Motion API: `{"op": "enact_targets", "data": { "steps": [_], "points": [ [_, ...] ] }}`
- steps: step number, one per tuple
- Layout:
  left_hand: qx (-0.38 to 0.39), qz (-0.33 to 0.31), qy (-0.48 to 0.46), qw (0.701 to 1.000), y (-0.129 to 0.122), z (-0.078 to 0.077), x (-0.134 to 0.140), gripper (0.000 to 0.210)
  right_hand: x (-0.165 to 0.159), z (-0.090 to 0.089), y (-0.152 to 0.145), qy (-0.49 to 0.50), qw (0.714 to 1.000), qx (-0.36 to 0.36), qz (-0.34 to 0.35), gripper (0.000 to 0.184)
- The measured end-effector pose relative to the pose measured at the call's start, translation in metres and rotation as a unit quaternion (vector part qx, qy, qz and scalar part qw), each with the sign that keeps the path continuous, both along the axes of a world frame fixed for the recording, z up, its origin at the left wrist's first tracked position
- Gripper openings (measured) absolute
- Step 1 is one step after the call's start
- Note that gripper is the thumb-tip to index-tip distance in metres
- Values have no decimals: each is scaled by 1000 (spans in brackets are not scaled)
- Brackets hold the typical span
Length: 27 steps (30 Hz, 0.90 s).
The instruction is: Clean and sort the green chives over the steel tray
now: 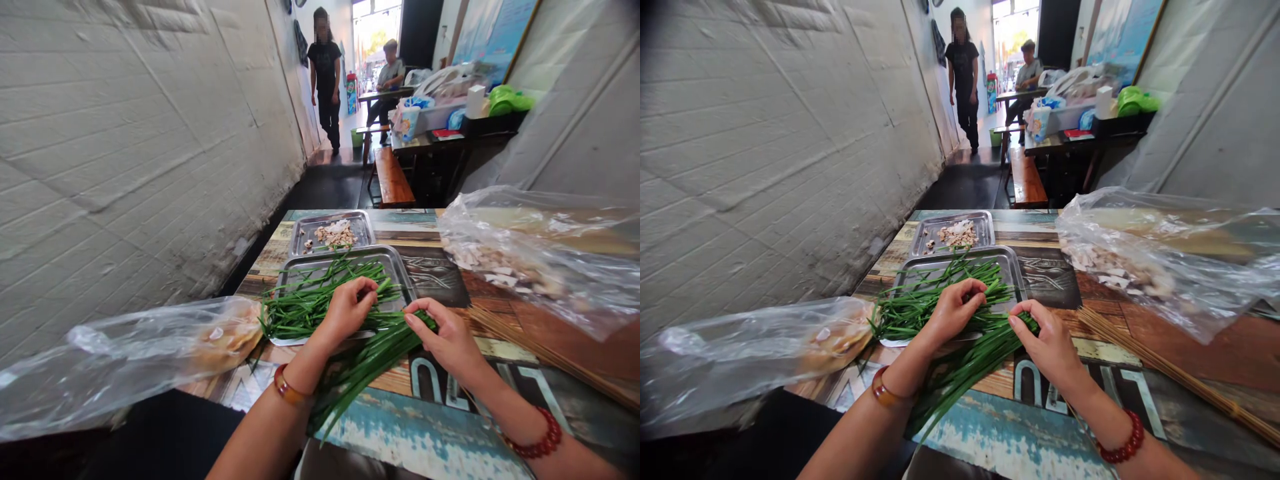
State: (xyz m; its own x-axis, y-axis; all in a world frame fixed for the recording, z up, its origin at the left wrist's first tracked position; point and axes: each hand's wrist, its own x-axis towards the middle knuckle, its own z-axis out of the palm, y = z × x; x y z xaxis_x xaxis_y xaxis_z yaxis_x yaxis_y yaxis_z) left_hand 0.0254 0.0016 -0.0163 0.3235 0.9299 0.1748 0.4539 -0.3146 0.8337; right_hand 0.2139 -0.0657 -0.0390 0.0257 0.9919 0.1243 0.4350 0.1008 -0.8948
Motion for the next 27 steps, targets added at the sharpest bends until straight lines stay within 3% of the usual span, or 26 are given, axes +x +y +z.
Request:
{"op": "enact_targets", "data": {
  "steps": [4, 11, 15, 21, 27],
  "points": [
    [-18, 5, -13, 1000, -1, 1, 1, 10, -2, 3, 1, 3, 1000, 5, 1, 20],
    [125, 11, 25, 992, 0, 2, 0, 10, -1, 2, 1, -2, 1000, 11, 0, 19],
    [131, 17, 52, 990, 0, -1, 0, 12, -1, 2, 0, -6, 1000, 10, 3, 20],
    [36, 19, -17, 999, -1, 2, 1, 5, -1, 1, 1, -1, 1000, 16, 1, 19],
    [-119, -58, -161, 978, -3, 10, 3, 20, -2, 4, 1, 36, 999, 17, -14, 25]
  ]
}}
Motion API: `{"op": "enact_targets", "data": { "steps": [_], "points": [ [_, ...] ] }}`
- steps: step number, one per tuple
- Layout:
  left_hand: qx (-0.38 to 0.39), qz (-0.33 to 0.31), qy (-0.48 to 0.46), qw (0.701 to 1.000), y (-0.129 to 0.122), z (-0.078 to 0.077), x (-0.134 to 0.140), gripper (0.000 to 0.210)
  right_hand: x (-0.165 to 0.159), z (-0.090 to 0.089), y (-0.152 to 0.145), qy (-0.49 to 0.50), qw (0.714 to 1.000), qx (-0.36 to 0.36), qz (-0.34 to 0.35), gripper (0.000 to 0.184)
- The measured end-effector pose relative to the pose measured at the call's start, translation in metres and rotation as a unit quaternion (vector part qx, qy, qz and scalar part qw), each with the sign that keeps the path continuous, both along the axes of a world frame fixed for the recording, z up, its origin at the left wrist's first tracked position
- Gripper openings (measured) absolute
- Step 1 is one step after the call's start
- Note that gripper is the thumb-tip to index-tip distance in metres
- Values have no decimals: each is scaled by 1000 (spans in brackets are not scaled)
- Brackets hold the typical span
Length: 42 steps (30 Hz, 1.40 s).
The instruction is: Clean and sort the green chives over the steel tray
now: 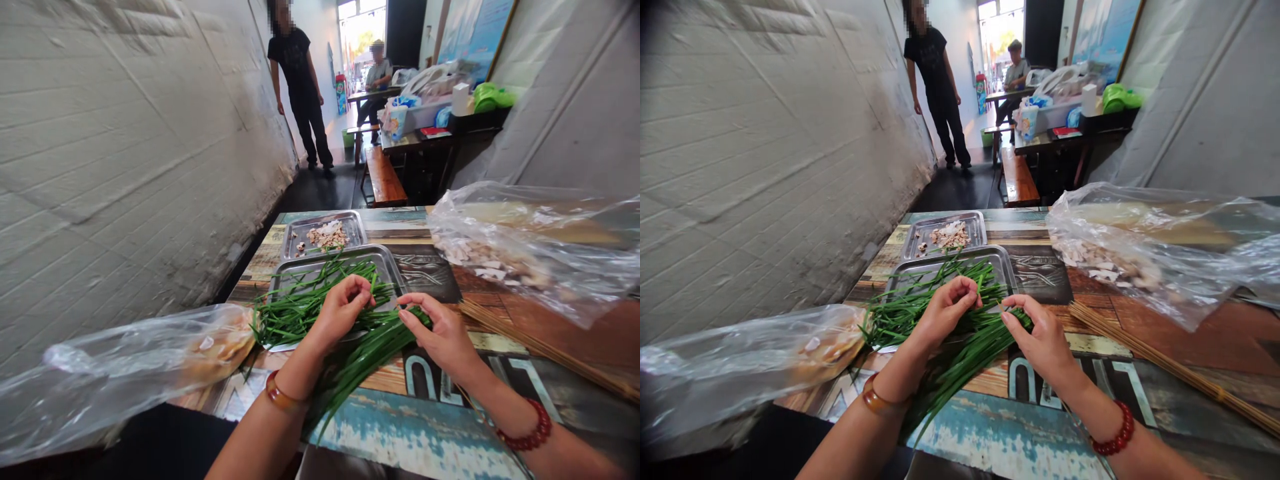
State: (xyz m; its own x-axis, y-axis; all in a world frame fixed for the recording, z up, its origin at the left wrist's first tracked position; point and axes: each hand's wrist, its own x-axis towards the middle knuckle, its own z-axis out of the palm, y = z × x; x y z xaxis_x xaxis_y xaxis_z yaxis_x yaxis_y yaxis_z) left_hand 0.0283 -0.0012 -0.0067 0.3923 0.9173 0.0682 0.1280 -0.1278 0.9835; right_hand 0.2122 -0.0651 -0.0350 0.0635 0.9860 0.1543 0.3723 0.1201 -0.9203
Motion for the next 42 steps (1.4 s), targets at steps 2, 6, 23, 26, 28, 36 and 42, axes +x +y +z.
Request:
{"op": "enact_targets", "data": {
  "steps": [2, 6, 23, 26, 28, 36, 42],
  "points": [
    [-35, -22, -21, 999, -2, 0, 1, 26, -1, 3, 0, 13, 1000, -2, 3, 28],
    [-79, -63, -17, 995, -6, -1, 4, 30, -3, 8, 0, 15, 1000, -6, 19, 29],
    [-103, -30, 6, 994, -11, 1, 11, 23, -3, 10, 0, 2, 1000, 24, 11, 25],
    [-100, -30, 3, 995, -12, 1, 12, 23, -4, 9, 0, 0, 999, 35, 17, 25],
    [-97, -29, 1, 995, -12, 0, 12, 23, -4, 8, 0, 0, 999, 38, 19, 25],
    [-81, -24, 3, 996, -13, -1, 13, 21, -3, 2, 2, 0, 998, 50, 25, 24],
    [-58, -14, 19, 998, -14, -1, 14, 19, -4, 2, 2, 0, 998, 51, 23, 24]
  ]
}}
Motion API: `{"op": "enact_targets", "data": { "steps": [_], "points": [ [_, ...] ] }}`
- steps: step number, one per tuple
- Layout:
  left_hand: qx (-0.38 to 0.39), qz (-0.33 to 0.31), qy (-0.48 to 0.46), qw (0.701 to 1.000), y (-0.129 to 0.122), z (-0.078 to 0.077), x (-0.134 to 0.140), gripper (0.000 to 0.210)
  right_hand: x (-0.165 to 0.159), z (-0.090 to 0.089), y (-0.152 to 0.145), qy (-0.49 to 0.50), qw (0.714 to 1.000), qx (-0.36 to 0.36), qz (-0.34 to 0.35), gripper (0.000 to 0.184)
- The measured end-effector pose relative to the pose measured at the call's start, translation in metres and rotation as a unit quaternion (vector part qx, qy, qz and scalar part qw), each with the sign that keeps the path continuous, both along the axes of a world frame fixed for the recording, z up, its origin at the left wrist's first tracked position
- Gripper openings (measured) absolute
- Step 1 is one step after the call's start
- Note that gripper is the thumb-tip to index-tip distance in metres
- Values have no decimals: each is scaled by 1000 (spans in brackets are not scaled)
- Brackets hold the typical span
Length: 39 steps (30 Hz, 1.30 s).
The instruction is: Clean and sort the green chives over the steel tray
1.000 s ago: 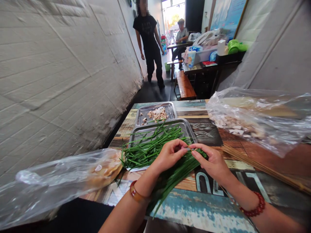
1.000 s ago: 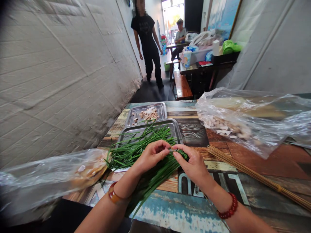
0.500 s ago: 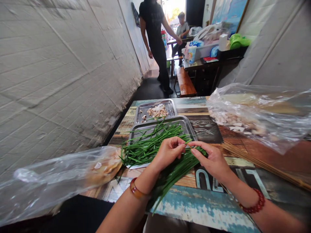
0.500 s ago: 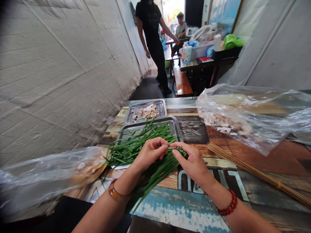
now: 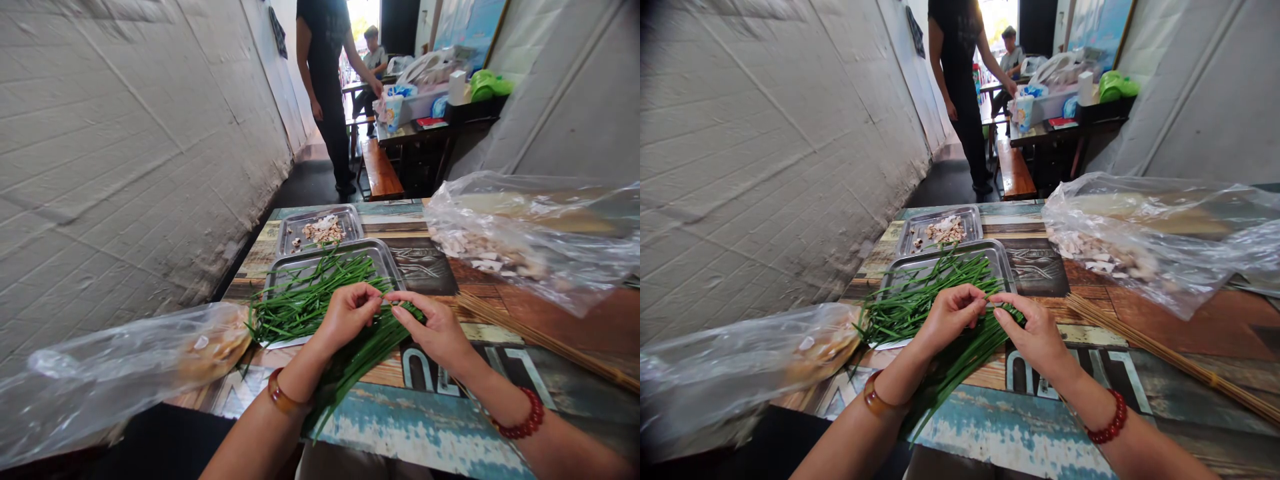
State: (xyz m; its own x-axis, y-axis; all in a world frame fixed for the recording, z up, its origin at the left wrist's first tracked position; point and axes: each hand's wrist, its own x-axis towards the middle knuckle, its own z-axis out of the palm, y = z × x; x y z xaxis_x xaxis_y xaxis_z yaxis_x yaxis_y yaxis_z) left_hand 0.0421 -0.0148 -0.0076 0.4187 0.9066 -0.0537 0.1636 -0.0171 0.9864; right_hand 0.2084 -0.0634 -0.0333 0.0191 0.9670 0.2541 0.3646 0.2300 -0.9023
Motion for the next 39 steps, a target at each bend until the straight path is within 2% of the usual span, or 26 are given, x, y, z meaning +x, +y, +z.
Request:
{"op": "enact_targets", "data": {
  "steps": [16, 19, 22, 27, 29, 32, 34, 36, 39],
  "points": [
    [25, 3, 38, 999, -2, -3, 1, 17, 0, -5, 0, -8, 1000, -2, -11, 19],
    [77, 6, 58, 995, -2, -5, 1, 15, -1, -6, -1, 26, 999, -24, -20, 33],
    [169, 4, 87, 982, -2, -7, 0, 13, -1, -5, -1, 34, 999, -33, -8, 46],
    [283, -40, 107, 952, -2, -9, -1, 16, 0, -6, 0, 42, 999, -26, -5, 33],
    [296, -70, 110, 946, -2, -8, -2, 18, 0, -6, 0, 43, 999, -28, -13, 27],
    [276, -93, 106, 951, -1, -5, -3, 19, 0, -6, 0, 42, 998, -33, -21, 21],
    [251, -59, 99, 961, 1, -2, -6, 19, 1, -6, 0, 41, 998, -36, -27, 17],
    [227, 9, 102, 969, 5, 0, -9, 18, 2, -7, -1, 35, 998, -38, -31, 16],
    [216, 76, 131, 965, 11, -1, -14, 19, 4, -8, -4, 16, 999, -40, -26, 16]
  ]
}}
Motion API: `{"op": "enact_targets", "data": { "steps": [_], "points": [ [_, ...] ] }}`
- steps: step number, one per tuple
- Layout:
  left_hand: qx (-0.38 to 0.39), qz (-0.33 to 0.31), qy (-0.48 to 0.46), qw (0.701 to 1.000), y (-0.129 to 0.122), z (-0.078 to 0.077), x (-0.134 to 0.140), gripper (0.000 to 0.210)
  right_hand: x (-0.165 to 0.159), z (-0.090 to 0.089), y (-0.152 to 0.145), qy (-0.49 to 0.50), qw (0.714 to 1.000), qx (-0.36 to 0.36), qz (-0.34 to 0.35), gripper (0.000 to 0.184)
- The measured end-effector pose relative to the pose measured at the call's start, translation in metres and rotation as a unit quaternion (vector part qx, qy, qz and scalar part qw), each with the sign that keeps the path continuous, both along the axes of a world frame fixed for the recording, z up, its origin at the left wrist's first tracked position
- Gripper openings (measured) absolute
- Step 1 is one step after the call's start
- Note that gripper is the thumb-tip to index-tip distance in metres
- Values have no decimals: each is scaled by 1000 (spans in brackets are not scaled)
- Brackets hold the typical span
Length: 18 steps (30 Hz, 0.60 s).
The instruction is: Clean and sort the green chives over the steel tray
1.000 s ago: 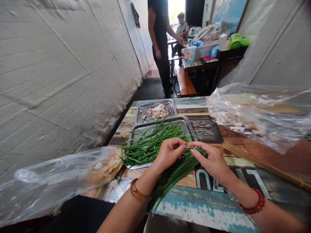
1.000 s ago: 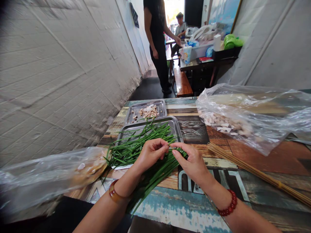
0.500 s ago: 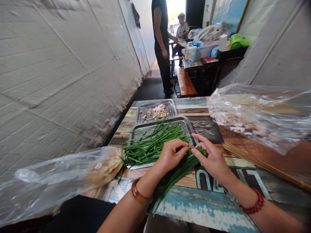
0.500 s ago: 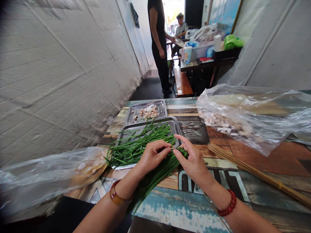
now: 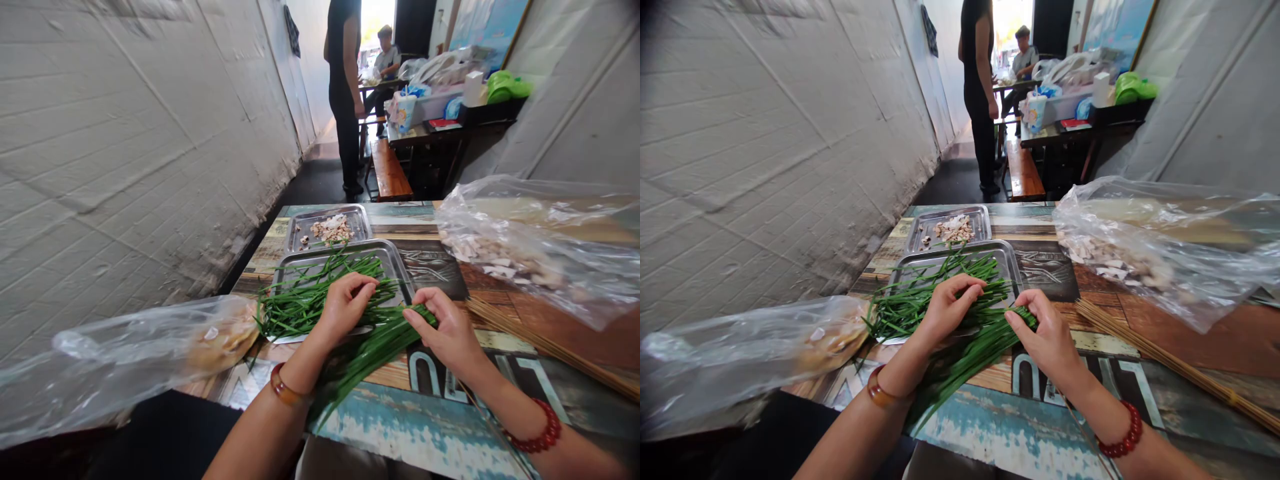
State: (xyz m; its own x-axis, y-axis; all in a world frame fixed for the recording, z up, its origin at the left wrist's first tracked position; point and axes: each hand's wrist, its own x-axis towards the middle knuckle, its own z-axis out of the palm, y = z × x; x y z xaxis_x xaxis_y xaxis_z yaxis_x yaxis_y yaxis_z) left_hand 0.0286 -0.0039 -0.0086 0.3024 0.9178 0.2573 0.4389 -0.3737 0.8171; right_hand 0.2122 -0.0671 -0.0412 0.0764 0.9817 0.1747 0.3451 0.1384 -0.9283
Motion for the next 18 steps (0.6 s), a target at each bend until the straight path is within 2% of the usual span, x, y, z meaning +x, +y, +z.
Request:
{"op": "enact_targets", "data": {
  "steps": [5, 9, 11, 14, 18],
  "points": [
    [53, -33, 107, 992, 4, -10, -2, 16, 1, 2, -2, -45, 999, 16, 3, 16],
    [87, -55, 250, 963, 4, -18, 0, 11, 0, 0, -1, -81, 996, 41, 7, 16],
    [100, -52, 291, 950, 4, -21, 1, 9, -1, 0, -1, -84, 995, 44, 11, 15],
    [111, -44, 290, 950, 5, -23, 1, 11, -1, 0, 0, -83, 995, 47, 7, 15],
    [78, -34, 176, 981, 6, -22, 1, 9, -2, 2, 1, -62, 997, 36, 1, 14]
  ]
}}
